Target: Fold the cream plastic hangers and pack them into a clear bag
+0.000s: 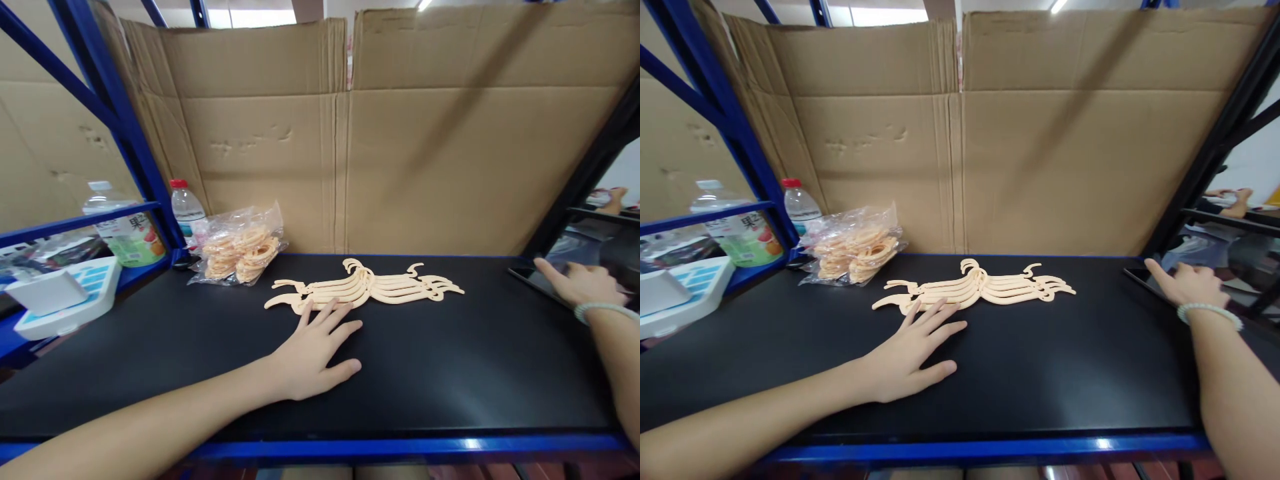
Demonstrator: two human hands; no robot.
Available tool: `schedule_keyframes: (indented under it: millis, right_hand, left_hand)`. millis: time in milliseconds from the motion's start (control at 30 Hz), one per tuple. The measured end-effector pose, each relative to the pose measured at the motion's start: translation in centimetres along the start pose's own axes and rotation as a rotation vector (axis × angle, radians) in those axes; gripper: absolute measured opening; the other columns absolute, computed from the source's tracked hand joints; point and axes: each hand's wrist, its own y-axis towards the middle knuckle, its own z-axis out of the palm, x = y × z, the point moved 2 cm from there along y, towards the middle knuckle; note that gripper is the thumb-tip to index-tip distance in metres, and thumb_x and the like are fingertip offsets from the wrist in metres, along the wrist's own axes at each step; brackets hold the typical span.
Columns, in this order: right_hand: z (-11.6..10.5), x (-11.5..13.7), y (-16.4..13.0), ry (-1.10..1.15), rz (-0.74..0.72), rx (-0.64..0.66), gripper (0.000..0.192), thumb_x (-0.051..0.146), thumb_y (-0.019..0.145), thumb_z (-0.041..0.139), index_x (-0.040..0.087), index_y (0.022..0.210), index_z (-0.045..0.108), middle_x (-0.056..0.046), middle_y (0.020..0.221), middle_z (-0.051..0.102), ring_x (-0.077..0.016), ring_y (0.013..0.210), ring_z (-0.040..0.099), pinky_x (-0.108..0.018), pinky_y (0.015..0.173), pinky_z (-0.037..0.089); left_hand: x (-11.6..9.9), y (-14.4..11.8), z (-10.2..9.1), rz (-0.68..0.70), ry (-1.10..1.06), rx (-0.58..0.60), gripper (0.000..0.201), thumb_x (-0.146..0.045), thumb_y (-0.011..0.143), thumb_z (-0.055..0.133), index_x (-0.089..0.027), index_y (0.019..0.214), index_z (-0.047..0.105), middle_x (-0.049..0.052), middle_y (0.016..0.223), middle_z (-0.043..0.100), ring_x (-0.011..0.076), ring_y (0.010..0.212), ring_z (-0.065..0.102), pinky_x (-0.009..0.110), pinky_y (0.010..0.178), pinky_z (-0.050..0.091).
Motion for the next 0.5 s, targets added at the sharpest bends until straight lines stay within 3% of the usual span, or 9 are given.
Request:
schedule_keyframes:
  millis: [33, 67, 133, 267, 300, 400, 500]
  right_hand:
    - [-0.4, 1.4, -0.2, -0.018, 0.068, 0.039, 0.068, 0.062, 0.082, 0.045, 0.003, 0.108, 0.069, -0.040, 0.109, 0.055, -0.0449, 0.105, 0.056, -0.056, 0.070, 0.040]
    - [-0.9, 3.2, -0.5, 0.015, 0.006, 0.044, 0.070, 0.059, 0.085, 0.040, 0.000, 0.114, 0.065, -0.039, 0.113, 0.056, -0.0437, 0.109, 0.054, -0.055, 0.075, 0.042]
    - [-1.9, 7.8, -1.6, 0.171, -0.286, -0.018, 0.074, 0.056, 0.089, 0.031, -0.007, 0.112, 0.062, -0.039, 0.108, 0.058, -0.0428, 0.114, 0.051, -0.055, 0.086, 0.041]
    - [-2.5, 16.4, -6.1, 0.271, -0.614, 0.073, 0.060, 0.051, 0.093, 0.025, 0.010, 0.120, 0.060, -0.017, 0.119, 0.062, -0.0246, 0.114, 0.055, -0.037, 0.100, 0.041]
    - [-2.4, 18.3, -7.6, 0.287, -0.706, 0.123, 0.057, 0.051, 0.093, 0.027, 0.014, 0.123, 0.057, -0.014, 0.123, 0.061, -0.0228, 0.117, 0.054, -0.036, 0.101, 0.041]
    - [-2.0, 22.3, -12.4, 0.284, -1.032, 0.373, 0.066, 0.057, 0.094, 0.029, 0.010, 0.138, 0.044, -0.017, 0.140, 0.047, -0.0288, 0.133, 0.039, -0.046, 0.109, 0.033]
    - [-1.4, 23.5, -15.0, 0.209, -1.096, 0.553, 0.080, 0.068, 0.089, 0.031, 0.010, 0.145, 0.033, -0.017, 0.149, 0.032, -0.0320, 0.139, 0.026, -0.051, 0.111, 0.027]
  left_hand:
    - [0.0, 0.0, 0.1, -0.021, 0.005, -0.005, 0.057, -0.053, 0.092, 0.039, -0.025, 0.142, 0.037, 0.011, 0.155, 0.023, 0.0363, 0.143, 0.014, 0.066, 0.110, 0.007]
    - [0.0, 0.0, 0.1, -0.047, 0.013, -0.012, 0.058, -0.054, 0.093, 0.037, -0.025, 0.143, 0.036, 0.010, 0.156, 0.022, 0.0359, 0.143, 0.013, 0.066, 0.110, 0.007]
    - [0.1, 0.1, 0.3, -0.109, 0.034, -0.041, 0.063, -0.057, 0.093, 0.033, -0.023, 0.145, 0.032, 0.010, 0.156, 0.020, 0.0354, 0.143, 0.011, 0.064, 0.111, 0.008]
    - [0.6, 0.3, 0.7, -0.231, 0.087, -0.093, 0.073, -0.062, 0.092, 0.028, -0.016, 0.148, 0.026, 0.013, 0.155, 0.020, 0.0356, 0.143, 0.007, 0.060, 0.113, 0.010]
    - [0.7, 0.3, 0.8, -0.254, 0.100, -0.086, 0.075, -0.063, 0.091, 0.027, -0.014, 0.148, 0.026, 0.014, 0.155, 0.020, 0.0359, 0.143, 0.006, 0.060, 0.113, 0.010]
    - [1.1, 0.6, 1.0, -0.289, 0.128, -0.041, 0.080, -0.066, 0.090, 0.023, -0.011, 0.148, 0.026, 0.016, 0.155, 0.016, 0.0366, 0.143, 0.005, 0.059, 0.113, 0.009]
    - [1.4, 0.9, 0.9, -0.283, 0.129, -0.012, 0.082, -0.068, 0.089, 0.022, -0.011, 0.148, 0.024, 0.017, 0.155, 0.013, 0.0373, 0.143, 0.004, 0.060, 0.112, 0.008]
